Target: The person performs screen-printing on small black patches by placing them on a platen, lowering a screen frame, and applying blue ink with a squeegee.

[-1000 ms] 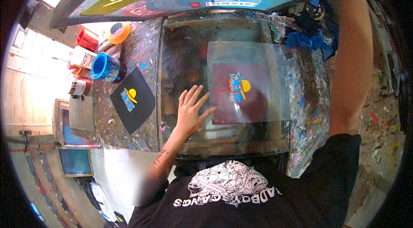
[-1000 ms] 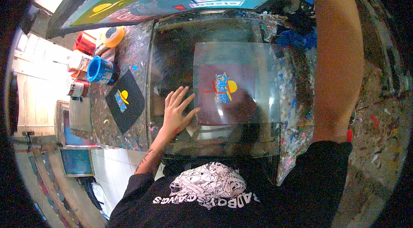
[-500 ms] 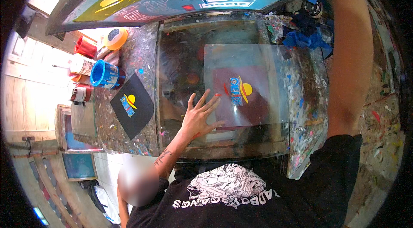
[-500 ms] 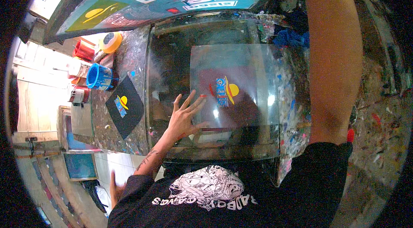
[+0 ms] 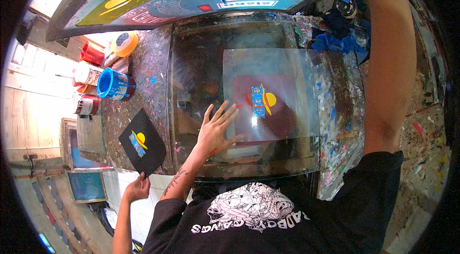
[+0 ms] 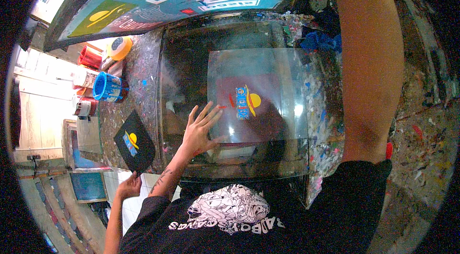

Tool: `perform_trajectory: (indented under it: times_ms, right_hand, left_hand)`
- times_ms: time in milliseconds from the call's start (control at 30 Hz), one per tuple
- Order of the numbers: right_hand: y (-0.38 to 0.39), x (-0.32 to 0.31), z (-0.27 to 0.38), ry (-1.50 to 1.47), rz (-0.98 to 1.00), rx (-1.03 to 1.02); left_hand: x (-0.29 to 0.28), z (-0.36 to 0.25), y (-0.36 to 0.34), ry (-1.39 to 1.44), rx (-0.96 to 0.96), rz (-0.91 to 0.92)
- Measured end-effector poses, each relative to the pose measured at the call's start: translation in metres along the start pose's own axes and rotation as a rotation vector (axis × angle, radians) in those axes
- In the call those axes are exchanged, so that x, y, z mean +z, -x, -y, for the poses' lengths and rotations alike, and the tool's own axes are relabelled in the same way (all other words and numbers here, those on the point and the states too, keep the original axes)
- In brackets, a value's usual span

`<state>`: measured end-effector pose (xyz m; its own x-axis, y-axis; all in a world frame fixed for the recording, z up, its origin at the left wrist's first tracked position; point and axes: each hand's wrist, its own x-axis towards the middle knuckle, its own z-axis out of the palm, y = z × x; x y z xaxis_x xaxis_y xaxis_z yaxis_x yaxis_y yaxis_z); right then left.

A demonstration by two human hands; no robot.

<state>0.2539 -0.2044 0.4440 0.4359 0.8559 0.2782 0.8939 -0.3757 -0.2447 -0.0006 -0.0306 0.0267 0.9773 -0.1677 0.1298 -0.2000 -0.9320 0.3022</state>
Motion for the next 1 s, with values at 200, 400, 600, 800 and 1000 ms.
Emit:
perform_trajectory:
  times_ms: [200, 400, 600, 800, 1000]
  right_hand:
    - [0.000, 0.015, 0.024, 0.063, -0.072, 0.117]
    - [-0.002, 0.015, 0.026, 0.098, -0.103, 0.221]
    - [-0.003, 0.015, 0.021, 0.107, -0.116, 0.238]
    - [-0.005, 0.010, -0.004, 0.101, -0.114, 0.024]
    - [0.000, 0.012, 0.023, 0.068, -0.083, 0.217]
  left_hand:
    - [0.001, -0.001, -0.001, -0.009, -0.003, 0.003]
    - [0.002, -0.001, -0.002, -0.028, -0.003, 0.019]
    - [-0.001, 0.004, 0.000, -0.024, -0.002, 0.061]
    - [-0.001, 0.004, -0.002, -0.004, -0.001, 0.060]
    - [0.000, 0.003, 0.001, 0.043, -0.011, 0.018]
